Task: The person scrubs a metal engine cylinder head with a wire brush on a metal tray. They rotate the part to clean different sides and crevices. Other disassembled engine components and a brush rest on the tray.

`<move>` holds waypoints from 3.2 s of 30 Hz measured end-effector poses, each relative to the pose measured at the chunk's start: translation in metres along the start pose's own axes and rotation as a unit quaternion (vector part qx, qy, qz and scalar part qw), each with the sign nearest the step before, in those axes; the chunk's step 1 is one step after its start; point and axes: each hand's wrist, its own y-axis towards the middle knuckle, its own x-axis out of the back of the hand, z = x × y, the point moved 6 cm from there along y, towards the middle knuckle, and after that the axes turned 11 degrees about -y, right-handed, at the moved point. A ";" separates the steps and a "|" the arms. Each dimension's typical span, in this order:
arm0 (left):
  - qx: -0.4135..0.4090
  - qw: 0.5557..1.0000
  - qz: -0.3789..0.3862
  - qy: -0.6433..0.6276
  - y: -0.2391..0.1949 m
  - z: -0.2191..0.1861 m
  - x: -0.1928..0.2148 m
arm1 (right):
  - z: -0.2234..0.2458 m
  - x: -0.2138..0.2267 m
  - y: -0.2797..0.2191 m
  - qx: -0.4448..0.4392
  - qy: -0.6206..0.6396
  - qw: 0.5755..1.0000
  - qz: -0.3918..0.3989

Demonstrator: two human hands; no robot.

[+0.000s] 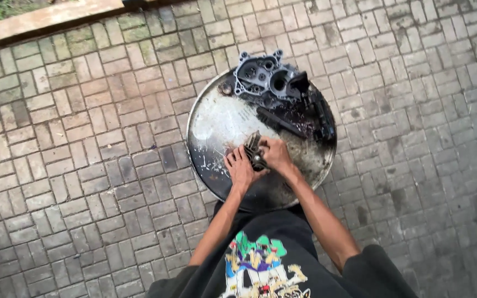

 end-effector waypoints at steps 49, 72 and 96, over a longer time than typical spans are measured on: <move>-0.052 0.987 0.134 0.074 0.009 0.008 -0.004 | -0.016 -0.035 -0.020 0.012 -0.054 0.996 -0.071; -0.042 0.987 0.137 0.074 0.004 0.004 0.005 | 0.003 -0.011 -0.028 0.039 0.030 0.999 -0.024; -0.055 0.990 0.120 0.057 0.008 0.012 -0.002 | -0.010 -0.030 -0.024 0.075 -0.016 0.997 -0.001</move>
